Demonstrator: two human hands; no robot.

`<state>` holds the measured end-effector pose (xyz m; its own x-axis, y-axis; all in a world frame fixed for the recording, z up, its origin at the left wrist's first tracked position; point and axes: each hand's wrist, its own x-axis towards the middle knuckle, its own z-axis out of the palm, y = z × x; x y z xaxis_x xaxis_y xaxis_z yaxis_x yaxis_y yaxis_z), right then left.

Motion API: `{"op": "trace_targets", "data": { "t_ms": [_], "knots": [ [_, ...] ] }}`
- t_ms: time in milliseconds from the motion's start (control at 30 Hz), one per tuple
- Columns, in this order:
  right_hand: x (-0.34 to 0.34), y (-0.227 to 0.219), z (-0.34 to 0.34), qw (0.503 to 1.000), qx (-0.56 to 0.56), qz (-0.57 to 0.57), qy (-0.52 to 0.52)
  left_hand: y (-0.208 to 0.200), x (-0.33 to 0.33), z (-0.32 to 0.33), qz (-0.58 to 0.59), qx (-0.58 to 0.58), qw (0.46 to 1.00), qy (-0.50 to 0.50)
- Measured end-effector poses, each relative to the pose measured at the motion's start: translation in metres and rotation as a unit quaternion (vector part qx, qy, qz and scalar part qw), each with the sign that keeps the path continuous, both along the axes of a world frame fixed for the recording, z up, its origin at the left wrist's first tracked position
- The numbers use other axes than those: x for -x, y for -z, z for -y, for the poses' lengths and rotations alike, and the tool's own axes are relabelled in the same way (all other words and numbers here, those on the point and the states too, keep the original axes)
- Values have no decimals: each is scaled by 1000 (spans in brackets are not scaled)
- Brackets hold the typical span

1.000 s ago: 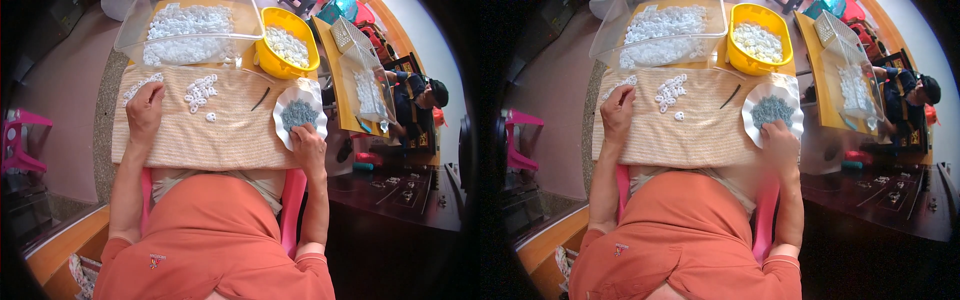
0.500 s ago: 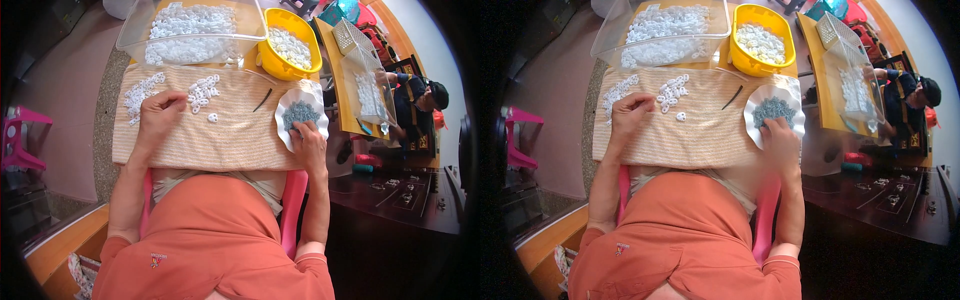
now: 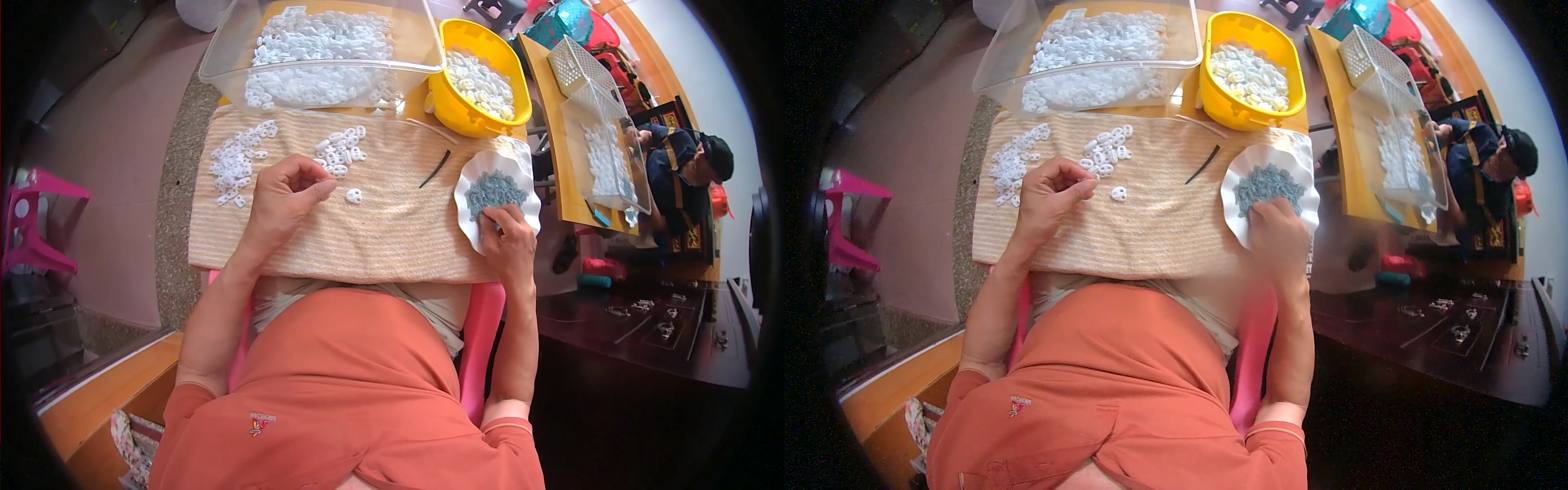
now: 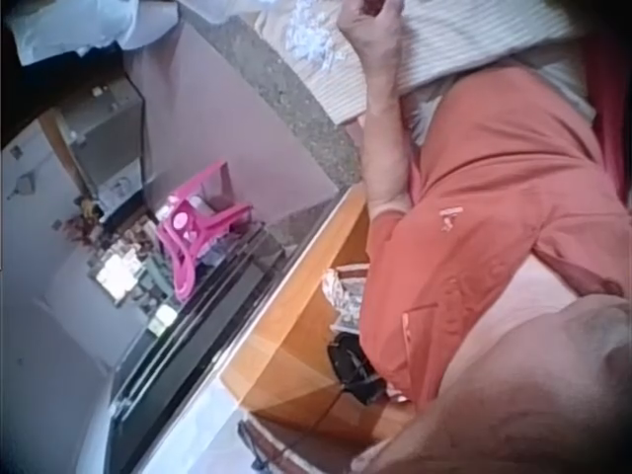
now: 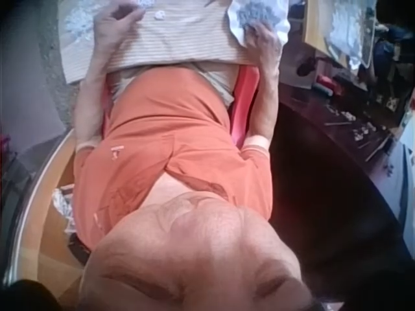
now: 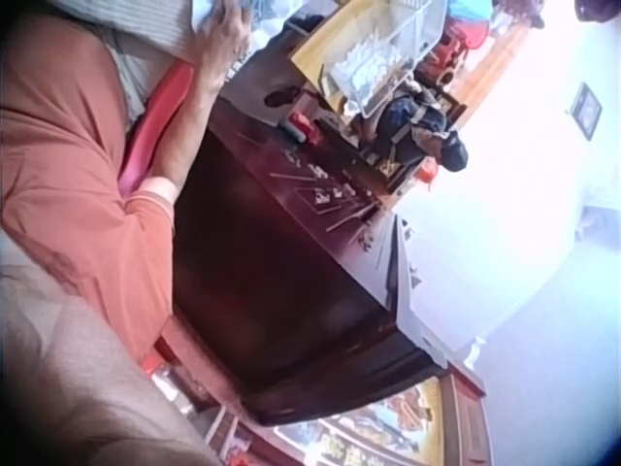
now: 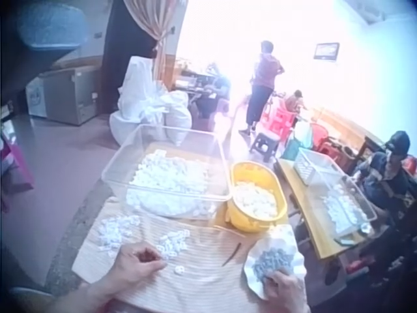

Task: The person is manually assembling or inspecting small white plastic components at a workbench.

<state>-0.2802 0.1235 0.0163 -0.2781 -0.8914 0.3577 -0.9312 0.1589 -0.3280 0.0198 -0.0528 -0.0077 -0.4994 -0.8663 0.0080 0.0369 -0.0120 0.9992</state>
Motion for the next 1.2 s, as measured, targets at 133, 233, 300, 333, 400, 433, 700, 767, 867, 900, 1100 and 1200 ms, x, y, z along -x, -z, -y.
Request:
{"op": "trace_targets", "data": {
  "t_ms": [133, 233, 300, 333, 400, 433, 700, 767, 867, 900, 1100, 1200],
  "knots": [
    [-4, -2, -2, 1000, 16, 2, 5, -2, 4, -5, -20, -22, 1000, -7],
    [-4, -6, -4, 1000, 30, 7, -3, -5, 7, -8, -34, -35, 999, -6],
    [-5, -11, -5, 999, 29, -15, -37, -5, 7, -9, -36, -46, 998, -3],
    [-5, -10, -5, 999, 32, -13, -41, -6, 5, -9, -24, -46, 999, 3],
    [-4, -7, -5, 997, 64, 12, -39, -8, 2, -10, -9, -43, 999, 3],
    [-2, -5, -6, 997, 65, 13, -41, -7, 3, -10, -10, -40, 999, 4],
    [1, 4, -8, 987, 97, 128, 16, -6, 4, -7, -13, -53, 998, 4],
    [2, 6, -8, 984, 107, 145, 15, -3, 5, -7, -16, -65, 998, 12],
    [7, 12, -10, 977, 124, 171, 7, -10, 5, -10, -89, -103, 991, 14],
    [9, 14, -11, 975, 132, 180, -1, -8, 5, -9, -88, -102, 991, 12],
    [-2, 11, -8, 942, 140, 305, 7, -5, 3, -7, -56, -101, 993, 34],
    [-4, 13, -8, 944, 125, 302, -41, -7, 2, -6, -51, -104, 993, 35]
  ]
}}
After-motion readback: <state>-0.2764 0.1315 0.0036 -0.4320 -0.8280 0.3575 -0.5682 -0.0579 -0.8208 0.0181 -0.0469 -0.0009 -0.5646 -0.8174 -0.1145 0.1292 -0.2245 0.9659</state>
